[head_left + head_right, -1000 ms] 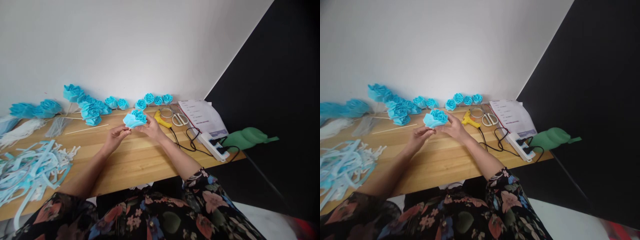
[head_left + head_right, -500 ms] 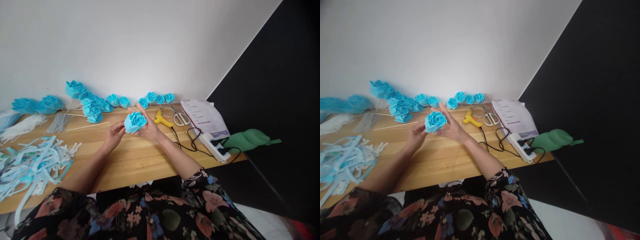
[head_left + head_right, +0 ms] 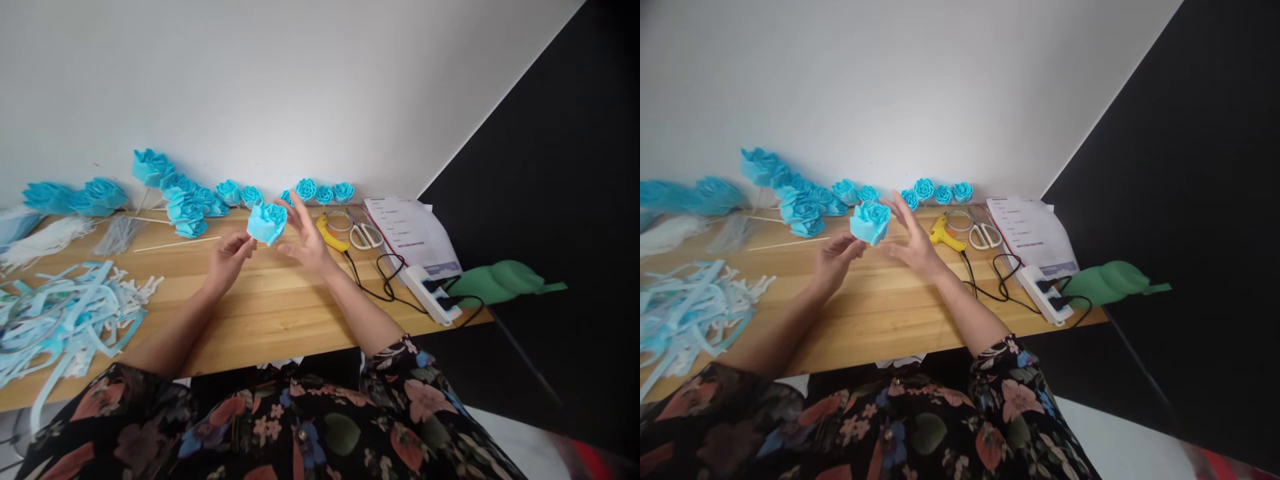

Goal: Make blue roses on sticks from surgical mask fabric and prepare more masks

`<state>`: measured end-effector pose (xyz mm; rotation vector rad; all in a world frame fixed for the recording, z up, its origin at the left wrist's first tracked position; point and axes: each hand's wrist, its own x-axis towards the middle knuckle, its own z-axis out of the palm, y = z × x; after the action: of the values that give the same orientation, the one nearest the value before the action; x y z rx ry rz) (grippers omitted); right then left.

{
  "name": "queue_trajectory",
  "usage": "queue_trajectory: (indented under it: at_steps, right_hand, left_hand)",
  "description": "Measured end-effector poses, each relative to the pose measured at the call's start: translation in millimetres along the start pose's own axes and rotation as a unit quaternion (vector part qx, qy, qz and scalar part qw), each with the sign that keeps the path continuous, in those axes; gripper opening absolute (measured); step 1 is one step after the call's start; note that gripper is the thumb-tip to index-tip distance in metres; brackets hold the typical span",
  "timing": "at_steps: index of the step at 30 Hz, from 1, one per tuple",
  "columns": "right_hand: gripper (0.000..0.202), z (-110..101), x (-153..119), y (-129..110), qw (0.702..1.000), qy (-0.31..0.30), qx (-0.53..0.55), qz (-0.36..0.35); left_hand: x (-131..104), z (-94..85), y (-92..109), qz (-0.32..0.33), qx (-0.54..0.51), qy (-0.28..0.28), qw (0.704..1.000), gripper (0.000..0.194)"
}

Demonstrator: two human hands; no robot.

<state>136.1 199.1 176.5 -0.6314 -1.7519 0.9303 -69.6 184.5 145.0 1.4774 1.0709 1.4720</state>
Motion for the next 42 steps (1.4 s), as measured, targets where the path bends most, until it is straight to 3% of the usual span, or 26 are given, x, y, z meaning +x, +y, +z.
queue_trajectory:
  at_steps: [5,10,19,26,42]
  right_hand:
    - [0.064,-7.0,1.0,-3.0,0.987,0.068,-0.134,-0.060]
    - [0.031,-8.4,2.4,-0.6,0.966,0.080,-0.227,-0.096]
    - [0.023,-7.4,3.3,-0.2,0.969,0.088,-0.227,-0.045]
    - [0.016,-2.1,1.3,3.5,0.969,0.088,-0.224,-0.052]
    - [0.013,13.8,-4.3,5.9,0.969,0.102,-0.216,-0.057]
  left_hand:
    - [3.4,-0.7,-3.1,-0.007,0.011,0.032,0.999,0.037]
    - [4.7,-0.4,-10.2,0.026,0.013,0.042,0.999,0.039]
    - [2.1,-4.0,-13.1,0.062,0.095,0.027,0.993,0.025]
    - [0.1,-3.1,-2.6,0.140,0.171,-0.013,0.975,0.015]
    - [-2.1,0.4,-1.3,0.090,0.115,0.009,0.989,0.026]
